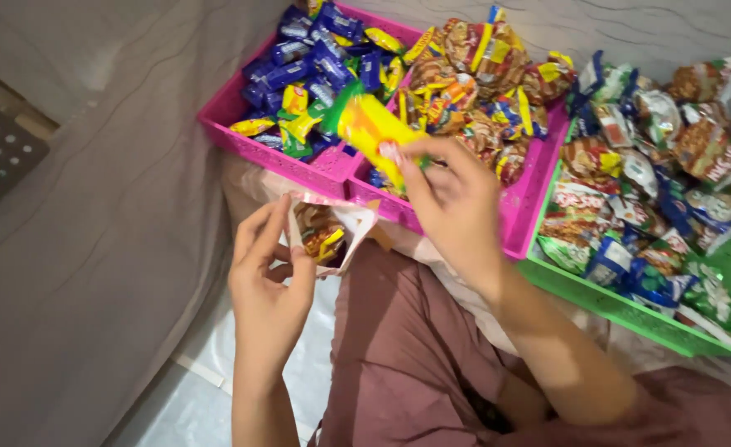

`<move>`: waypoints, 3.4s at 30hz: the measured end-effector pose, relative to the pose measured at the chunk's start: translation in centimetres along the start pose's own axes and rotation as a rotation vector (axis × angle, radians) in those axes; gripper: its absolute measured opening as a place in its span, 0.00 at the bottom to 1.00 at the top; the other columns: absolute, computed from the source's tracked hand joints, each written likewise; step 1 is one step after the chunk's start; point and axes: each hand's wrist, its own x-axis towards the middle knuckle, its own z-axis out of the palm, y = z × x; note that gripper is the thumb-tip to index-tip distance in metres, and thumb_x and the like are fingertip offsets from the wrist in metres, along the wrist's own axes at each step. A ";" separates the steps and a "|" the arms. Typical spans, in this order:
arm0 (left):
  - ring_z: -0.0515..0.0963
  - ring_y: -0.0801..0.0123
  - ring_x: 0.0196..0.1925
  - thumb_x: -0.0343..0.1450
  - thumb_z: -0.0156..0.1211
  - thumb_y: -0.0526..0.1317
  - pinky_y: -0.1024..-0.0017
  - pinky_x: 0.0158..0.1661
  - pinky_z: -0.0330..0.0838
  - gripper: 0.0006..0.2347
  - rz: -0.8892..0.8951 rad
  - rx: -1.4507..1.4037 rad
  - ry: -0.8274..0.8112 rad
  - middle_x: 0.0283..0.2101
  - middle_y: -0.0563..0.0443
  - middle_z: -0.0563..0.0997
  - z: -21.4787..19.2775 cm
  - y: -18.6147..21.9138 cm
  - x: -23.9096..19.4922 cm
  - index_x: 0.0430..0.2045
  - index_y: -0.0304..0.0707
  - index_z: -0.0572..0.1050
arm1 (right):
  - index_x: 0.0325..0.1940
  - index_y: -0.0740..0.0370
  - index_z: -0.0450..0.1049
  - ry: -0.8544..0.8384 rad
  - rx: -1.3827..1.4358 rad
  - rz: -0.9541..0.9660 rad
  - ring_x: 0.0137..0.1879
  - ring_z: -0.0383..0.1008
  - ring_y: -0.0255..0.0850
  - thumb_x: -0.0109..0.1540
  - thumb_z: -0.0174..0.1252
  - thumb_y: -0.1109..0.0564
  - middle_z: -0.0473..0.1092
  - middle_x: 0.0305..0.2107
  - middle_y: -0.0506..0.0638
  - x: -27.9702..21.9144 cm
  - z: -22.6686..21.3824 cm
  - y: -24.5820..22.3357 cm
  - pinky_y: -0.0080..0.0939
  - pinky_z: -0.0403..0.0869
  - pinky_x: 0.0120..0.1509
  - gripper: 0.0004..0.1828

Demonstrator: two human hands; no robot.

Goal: A person sits on the floor and assembles snack gift bags by picking various small snack packets from colorful bins and placing them into small white and blue bags.

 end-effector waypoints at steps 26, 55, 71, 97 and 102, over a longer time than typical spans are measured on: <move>0.73 0.71 0.52 0.69 0.49 0.23 0.83 0.42 0.69 0.25 0.313 -0.285 -0.583 0.64 0.45 0.68 15.5 11.5 -1.4 0.63 0.34 0.68 | 0.60 0.73 0.68 -0.364 -0.947 -0.208 0.41 0.74 0.54 0.53 0.54 0.55 0.75 0.42 0.58 -8.7 -16.3 -7.8 0.48 0.67 0.49 0.32; 0.78 0.62 0.43 0.73 0.57 0.27 0.73 0.38 0.84 0.21 0.364 -0.167 -0.516 0.62 0.33 0.64 19.4 3.6 -0.8 0.63 0.37 0.71 | 0.48 0.43 0.74 -0.235 -1.622 -0.306 0.35 0.78 0.33 0.63 0.55 0.55 0.74 0.33 0.34 -8.3 -16.9 6.1 0.39 0.68 0.42 0.10; 0.75 0.47 0.56 0.75 0.60 0.28 0.57 0.57 0.73 0.04 0.823 0.463 -0.210 0.63 0.36 0.67 18.7 5.2 -0.7 0.29 0.30 0.79 | 0.38 0.46 0.74 -0.304 -1.472 -0.224 0.39 0.80 0.45 0.63 0.58 0.47 0.73 0.27 0.42 -6.4 -18.5 2.6 0.46 0.70 0.43 0.05; 0.84 0.56 0.44 0.80 0.44 0.51 0.59 0.43 0.78 0.19 -0.265 -0.178 -0.468 0.35 0.39 0.84 21.9 -3.3 -8.3 0.38 0.39 0.83 | 0.42 0.65 0.81 0.050 -0.210 0.494 0.35 0.78 0.35 0.66 0.62 0.55 0.79 0.29 0.54 -12.3 -17.6 8.9 0.37 0.78 0.40 0.10; 0.82 0.65 0.48 0.79 0.50 0.43 0.63 0.49 0.78 0.13 -0.230 -0.293 -0.471 0.42 0.44 0.86 23.1 -2.2 -7.5 0.44 0.40 0.83 | 0.42 0.63 0.81 0.113 -0.084 0.547 0.32 0.76 0.32 0.68 0.60 0.52 0.78 0.26 0.50 -12.5 -16.8 8.7 0.31 0.78 0.36 0.12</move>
